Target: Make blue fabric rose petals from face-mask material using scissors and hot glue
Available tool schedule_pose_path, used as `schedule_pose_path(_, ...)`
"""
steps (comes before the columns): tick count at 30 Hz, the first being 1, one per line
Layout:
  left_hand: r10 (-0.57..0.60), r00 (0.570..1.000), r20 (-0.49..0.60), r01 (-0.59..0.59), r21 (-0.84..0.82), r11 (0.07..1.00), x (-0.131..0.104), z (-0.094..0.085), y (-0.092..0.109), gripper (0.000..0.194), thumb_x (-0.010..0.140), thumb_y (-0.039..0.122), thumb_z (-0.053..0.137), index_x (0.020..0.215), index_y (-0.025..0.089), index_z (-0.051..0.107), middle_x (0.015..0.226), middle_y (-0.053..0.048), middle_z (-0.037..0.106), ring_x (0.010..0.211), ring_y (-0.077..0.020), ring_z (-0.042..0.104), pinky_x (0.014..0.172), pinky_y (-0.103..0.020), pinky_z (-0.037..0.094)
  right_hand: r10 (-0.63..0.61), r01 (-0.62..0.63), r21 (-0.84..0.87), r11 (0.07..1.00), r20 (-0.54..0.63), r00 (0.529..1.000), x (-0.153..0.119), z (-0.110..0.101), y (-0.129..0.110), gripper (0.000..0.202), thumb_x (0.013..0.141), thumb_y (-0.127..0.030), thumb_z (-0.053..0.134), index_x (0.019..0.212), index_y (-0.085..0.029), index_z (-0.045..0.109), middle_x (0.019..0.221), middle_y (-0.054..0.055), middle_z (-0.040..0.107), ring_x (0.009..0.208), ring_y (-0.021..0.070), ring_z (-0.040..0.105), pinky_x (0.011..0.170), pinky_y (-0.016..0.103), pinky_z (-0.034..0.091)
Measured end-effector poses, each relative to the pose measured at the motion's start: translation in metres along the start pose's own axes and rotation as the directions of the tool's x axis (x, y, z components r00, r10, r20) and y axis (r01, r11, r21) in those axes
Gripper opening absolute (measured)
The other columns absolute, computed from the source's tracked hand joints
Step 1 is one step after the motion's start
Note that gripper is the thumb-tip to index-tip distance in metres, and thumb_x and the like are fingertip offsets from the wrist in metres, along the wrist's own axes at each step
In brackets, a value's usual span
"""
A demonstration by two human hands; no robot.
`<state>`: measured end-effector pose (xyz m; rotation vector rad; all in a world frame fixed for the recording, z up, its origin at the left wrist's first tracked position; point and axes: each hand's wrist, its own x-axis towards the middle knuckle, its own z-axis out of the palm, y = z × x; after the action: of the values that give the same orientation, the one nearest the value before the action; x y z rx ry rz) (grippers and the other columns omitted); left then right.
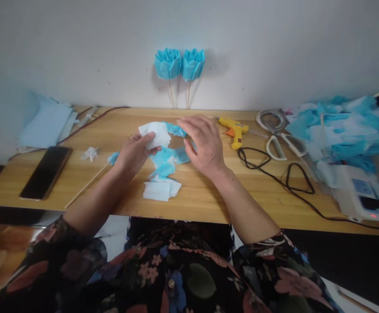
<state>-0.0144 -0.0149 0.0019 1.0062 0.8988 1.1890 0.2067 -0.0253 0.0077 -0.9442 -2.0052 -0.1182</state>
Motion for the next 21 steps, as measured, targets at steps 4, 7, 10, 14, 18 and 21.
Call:
schedule_pose_path(4, 0.008, 1.0, 0.003, -0.008, -0.019, 1.0, -0.002, 0.003, 0.005, 0.018, 0.083, 0.028, 0.074, 0.089, 0.014, 0.065, 0.071, -0.001, 0.069, 0.057, -0.0092, 0.062, 0.052, -0.023, 0.043, -0.041, 0.038, 0.062, 0.997, 0.06, 0.997, -0.001, 0.006, -0.005, 0.046, 0.095, -0.024, 0.058, 0.138, -0.035, 0.05, 0.142, 0.006, 0.058, 0.135, 0.0331, 0.051, 0.114, 0.064, 0.04)
schedule_pose_path(7, 0.011, 1.0, 0.016, -0.01, -0.039, 0.999, -0.003, 0.005, 0.006, 0.015, 0.082, 0.023, 0.073, 0.09, 0.013, 0.065, 0.072, -0.002, 0.07, 0.058, -0.0095, 0.063, 0.053, -0.023, 0.044, -0.03, 0.023, 0.078, 0.997, 0.092, 0.995, -0.003, 0.01, -0.005, 0.042, 0.094, -0.025, 0.06, 0.134, -0.036, 0.051, 0.146, 0.004, 0.055, 0.138, 0.0338, 0.048, 0.114, 0.067, 0.038)
schedule_pose_path(10, -0.001, 0.999, 0.052, 0.004, -0.066, 0.998, -0.004, 0.006, 0.005, 0.016, 0.079, 0.019, 0.075, 0.089, 0.013, 0.065, 0.073, -0.001, 0.07, 0.059, -0.0095, 0.063, 0.053, -0.023, 0.045, -0.03, 0.021, 0.104, 0.994, 0.084, 0.996, -0.004, 0.011, -0.004, 0.036, 0.093, -0.028, 0.062, 0.127, -0.036, 0.055, 0.146, 0.003, 0.054, 0.139, 0.0336, 0.048, 0.114, 0.067, 0.038)
schedule_pose_path(14, -0.003, 0.994, 0.105, 0.009, -0.056, 0.998, -0.004, 0.008, 0.002, 0.02, 0.076, 0.019, 0.079, 0.09, 0.012, 0.065, 0.072, 0.0, 0.069, 0.058, -0.0089, 0.063, 0.053, -0.021, 0.045, -0.026, 0.016, 0.13, 0.991, 0.074, 0.997, -0.005, 0.012, -0.005, 0.023, 0.094, -0.03, 0.061, 0.117, -0.034, 0.062, 0.141, 0.003, 0.057, 0.137, 0.0333, 0.048, 0.114, 0.067, 0.038)
schedule_pose_path(18, -0.031, 0.992, 0.123, 0.035, -0.032, 0.999, -0.005, 0.009, 0.0, 0.02, 0.077, 0.018, 0.079, 0.091, 0.013, 0.066, 0.072, 0.0, 0.07, 0.059, -0.0088, 0.063, 0.054, -0.021, 0.046, 0.0, -0.008, 0.097, 0.995, 0.081, 0.997, -0.005, 0.015, -0.004, 0.017, 0.095, -0.026, 0.058, 0.106, -0.033, 0.069, 0.136, 0.003, 0.06, 0.133, 0.0323, 0.05, 0.113, 0.067, 0.039)
schedule_pose_path(21, -0.049, 0.99, 0.13, 0.052, -0.018, 0.998, -0.004, 0.009, -0.001, 0.02, 0.077, 0.019, 0.079, 0.091, 0.013, 0.066, 0.073, 0.0, 0.069, 0.058, -0.0086, 0.063, 0.054, -0.021, 0.046, 0.009, -0.016, 0.093, 0.995, 0.072, 0.997, -0.005, 0.016, -0.002, 0.016, 0.093, -0.024, 0.06, 0.1, -0.033, 0.072, 0.134, 0.003, 0.062, 0.13, 0.0324, 0.052, 0.111, 0.065, 0.041)
